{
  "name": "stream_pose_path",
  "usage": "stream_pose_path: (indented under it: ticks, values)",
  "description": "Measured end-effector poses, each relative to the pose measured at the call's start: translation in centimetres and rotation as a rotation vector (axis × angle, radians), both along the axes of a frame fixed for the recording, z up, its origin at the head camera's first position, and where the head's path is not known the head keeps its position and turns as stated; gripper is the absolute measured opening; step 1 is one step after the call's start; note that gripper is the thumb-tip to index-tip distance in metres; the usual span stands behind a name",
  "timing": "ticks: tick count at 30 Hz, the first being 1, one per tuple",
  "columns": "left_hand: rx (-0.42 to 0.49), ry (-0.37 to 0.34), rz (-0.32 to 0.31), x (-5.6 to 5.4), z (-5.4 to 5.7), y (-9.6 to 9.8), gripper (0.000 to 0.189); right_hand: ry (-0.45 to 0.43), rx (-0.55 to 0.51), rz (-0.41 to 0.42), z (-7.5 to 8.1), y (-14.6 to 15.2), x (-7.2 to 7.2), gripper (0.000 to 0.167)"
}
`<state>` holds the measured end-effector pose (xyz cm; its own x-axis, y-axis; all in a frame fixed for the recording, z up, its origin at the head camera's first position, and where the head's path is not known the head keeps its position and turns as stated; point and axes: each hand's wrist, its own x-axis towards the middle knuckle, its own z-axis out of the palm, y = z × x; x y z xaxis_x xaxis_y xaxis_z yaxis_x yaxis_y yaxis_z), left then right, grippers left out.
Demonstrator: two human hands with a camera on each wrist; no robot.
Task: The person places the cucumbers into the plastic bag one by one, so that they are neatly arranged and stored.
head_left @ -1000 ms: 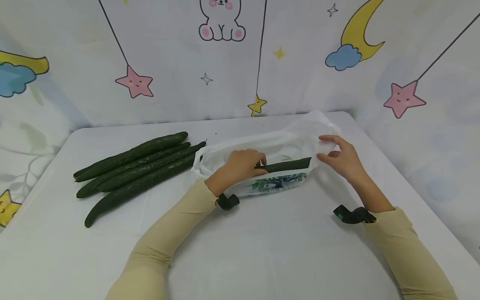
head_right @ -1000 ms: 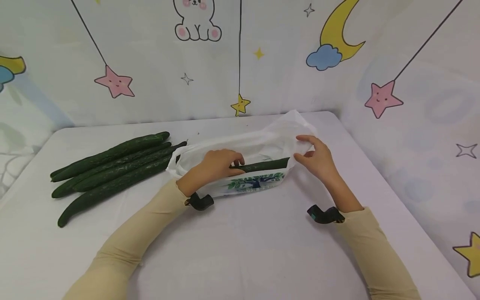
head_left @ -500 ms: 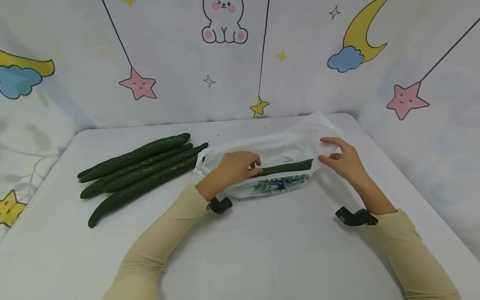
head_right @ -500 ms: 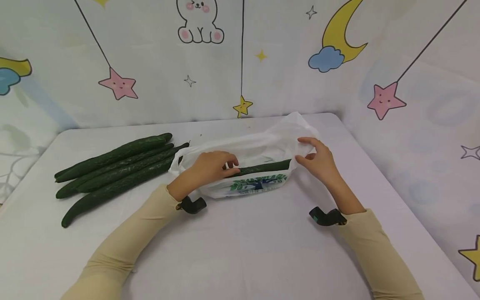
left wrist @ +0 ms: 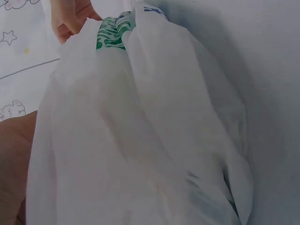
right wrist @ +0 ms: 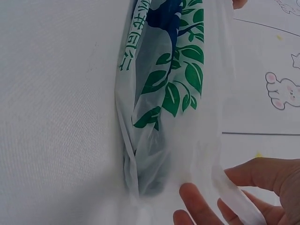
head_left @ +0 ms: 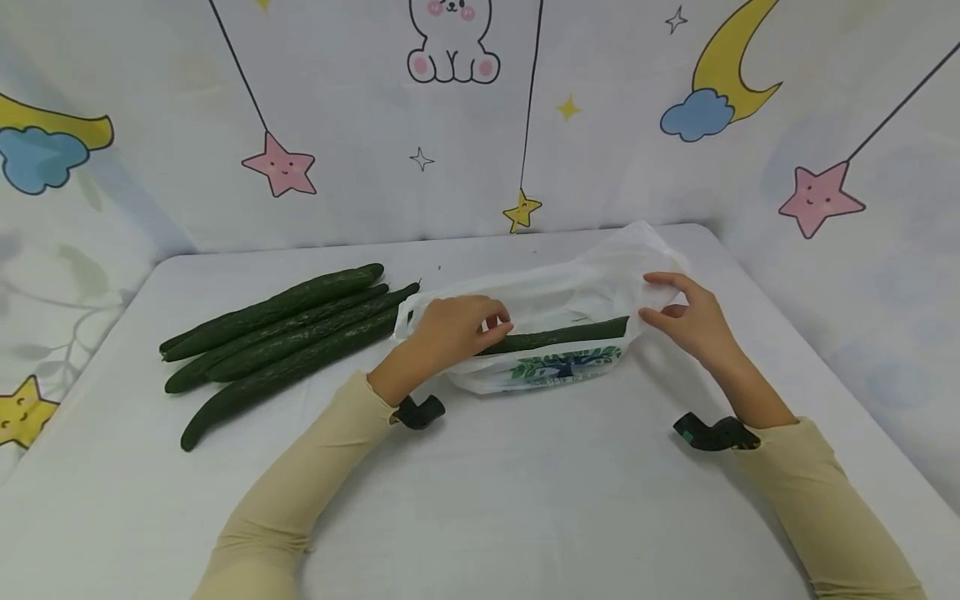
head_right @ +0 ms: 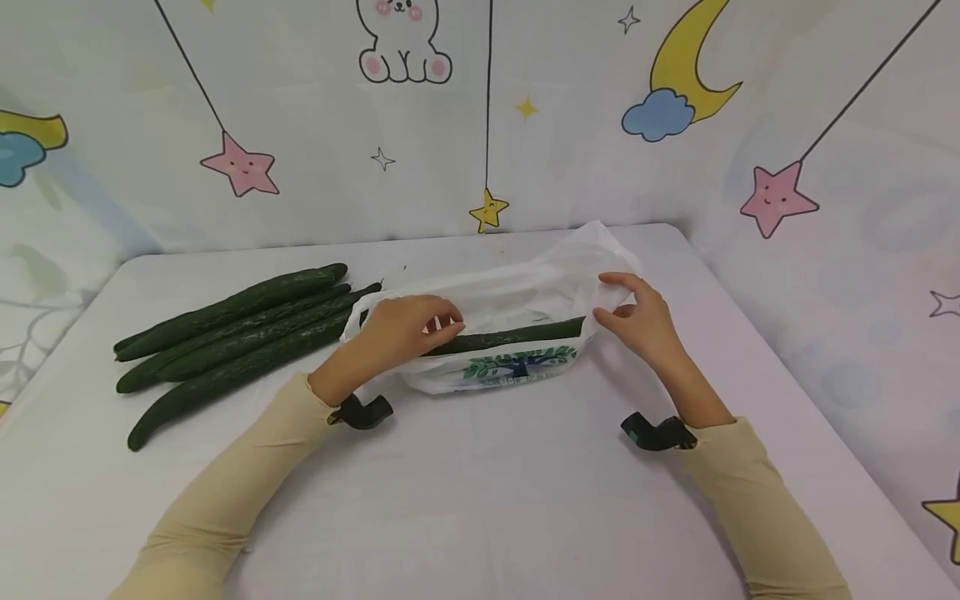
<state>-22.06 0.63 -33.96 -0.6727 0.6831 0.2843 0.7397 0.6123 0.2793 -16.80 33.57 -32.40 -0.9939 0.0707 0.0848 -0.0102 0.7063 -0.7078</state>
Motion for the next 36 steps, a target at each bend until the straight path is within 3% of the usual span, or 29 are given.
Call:
stream_pose_path:
  ticks: [6,13,18,22,36]
  values:
    - [0.106,0.141,-0.016,0.3,0.5,-1.5,0.016,0.004,0.008,-0.008,-0.1,-0.1,0.0,0.055]
    - [0.153,0.205,-0.002,0.1,0.8,-3.3,0.015,0.003,0.009,-0.006,0.0,0.0,-0.1,0.055]
    - [0.233,0.261,0.022,-0.3,1.4,-4.7,0.012,-0.002,0.013,-0.01,-0.1,0.0,-0.1,0.055]
    - [0.256,0.264,0.043,-0.5,1.9,-5.8,0.011,-0.007,0.012,-0.007,-0.4,0.1,-0.1,0.055]
    - [0.229,0.192,0.189,-0.7,1.9,-9.4,0.017,0.005,0.019,-0.001,-0.4,0.0,0.0,0.053]
